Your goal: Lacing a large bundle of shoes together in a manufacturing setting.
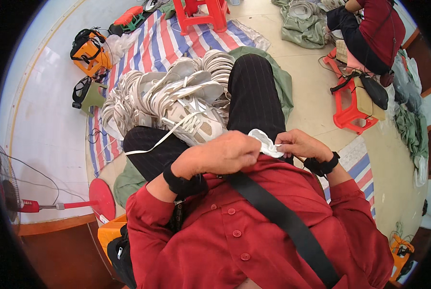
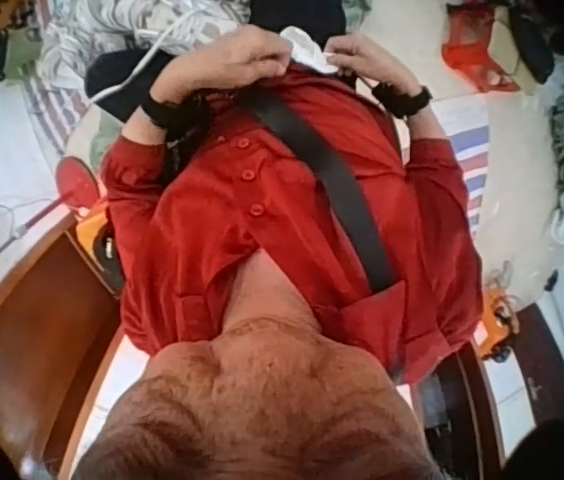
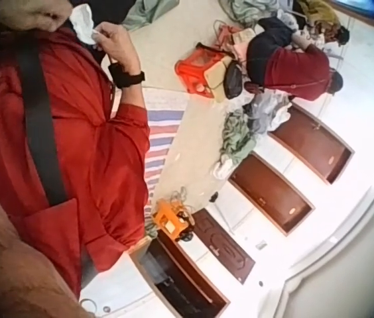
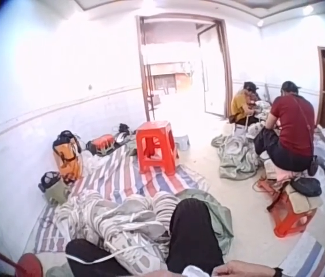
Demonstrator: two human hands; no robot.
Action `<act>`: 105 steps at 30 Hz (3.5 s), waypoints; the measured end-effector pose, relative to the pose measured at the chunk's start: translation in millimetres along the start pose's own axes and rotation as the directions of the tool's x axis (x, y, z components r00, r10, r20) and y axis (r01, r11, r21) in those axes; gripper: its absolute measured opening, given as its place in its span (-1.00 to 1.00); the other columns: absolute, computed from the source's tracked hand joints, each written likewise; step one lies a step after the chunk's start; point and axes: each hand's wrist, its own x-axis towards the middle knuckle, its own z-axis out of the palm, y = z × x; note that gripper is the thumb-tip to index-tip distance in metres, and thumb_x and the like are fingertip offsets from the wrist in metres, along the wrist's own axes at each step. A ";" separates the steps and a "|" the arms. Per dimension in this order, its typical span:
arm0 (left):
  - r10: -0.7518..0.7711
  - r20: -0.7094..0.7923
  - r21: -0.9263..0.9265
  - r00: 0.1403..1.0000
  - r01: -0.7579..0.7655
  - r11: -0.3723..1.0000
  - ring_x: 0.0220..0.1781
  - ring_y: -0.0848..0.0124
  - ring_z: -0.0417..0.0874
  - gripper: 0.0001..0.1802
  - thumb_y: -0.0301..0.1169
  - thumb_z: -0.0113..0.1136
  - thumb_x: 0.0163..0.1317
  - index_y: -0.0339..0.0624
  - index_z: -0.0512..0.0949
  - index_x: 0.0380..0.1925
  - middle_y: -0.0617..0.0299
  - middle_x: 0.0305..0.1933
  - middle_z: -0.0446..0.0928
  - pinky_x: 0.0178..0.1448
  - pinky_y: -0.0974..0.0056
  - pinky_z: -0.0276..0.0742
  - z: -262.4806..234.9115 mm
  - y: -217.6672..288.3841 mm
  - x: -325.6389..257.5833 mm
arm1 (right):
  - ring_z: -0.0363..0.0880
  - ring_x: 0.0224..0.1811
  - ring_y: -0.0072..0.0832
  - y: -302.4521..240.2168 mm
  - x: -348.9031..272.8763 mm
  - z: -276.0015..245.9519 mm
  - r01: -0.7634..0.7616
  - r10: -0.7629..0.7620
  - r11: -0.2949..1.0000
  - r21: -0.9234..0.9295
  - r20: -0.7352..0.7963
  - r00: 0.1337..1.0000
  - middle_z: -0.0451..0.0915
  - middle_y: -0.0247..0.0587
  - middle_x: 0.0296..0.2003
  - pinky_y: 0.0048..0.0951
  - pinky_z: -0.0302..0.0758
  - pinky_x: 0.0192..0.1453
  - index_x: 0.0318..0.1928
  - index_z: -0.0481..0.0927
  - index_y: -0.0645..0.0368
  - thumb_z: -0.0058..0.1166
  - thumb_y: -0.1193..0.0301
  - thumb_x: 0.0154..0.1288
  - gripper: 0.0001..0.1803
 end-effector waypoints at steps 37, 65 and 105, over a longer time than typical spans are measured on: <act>-0.067 -0.236 0.457 0.970 0.171 0.873 -0.29 -0.04 0.55 -0.85 -0.40 0.01 0.16 -0.27 0.46 -0.40 -0.03 -0.39 0.50 -0.18 0.01 0.44 22.4 -69.2 26.6 | 0.28 -0.43 -0.73 -12.4 5.8 20.0 0.184 -0.186 0.980 0.070 0.019 0.982 0.43 -0.48 -0.56 -0.55 0.34 -0.34 -0.37 0.48 0.32 -0.16 0.65 0.08 -0.86; -0.391 -0.774 0.065 0.498 0.677 0.733 -0.36 0.23 0.59 -0.75 -0.39 0.17 0.03 -0.26 0.51 -0.28 0.05 -0.43 0.55 -0.18 0.24 0.50 -22.4 -166.5 -169.1 | 0.58 -0.23 -0.05 -92.2 216.3 37.8 0.459 -0.482 0.611 -0.645 0.157 0.862 0.61 -0.01 -0.37 -0.11 0.46 -0.12 -0.28 0.58 0.17 0.03 0.41 0.07 -0.81; -0.188 -0.945 -0.292 -0.269 0.950 0.111 -0.32 -0.06 0.63 -0.79 -0.34 0.00 0.17 -0.21 0.56 -0.41 -0.10 -0.42 0.60 -0.23 -0.07 0.50 12.3 -135.2 -238.5 | 0.52 -0.43 0.04 -75.3 113.7 -129.1 -0.133 -0.667 0.456 -0.880 -0.436 0.604 0.51 0.11 -0.52 -0.08 0.37 -0.38 -0.16 0.52 0.14 -0.20 0.49 0.28 -0.78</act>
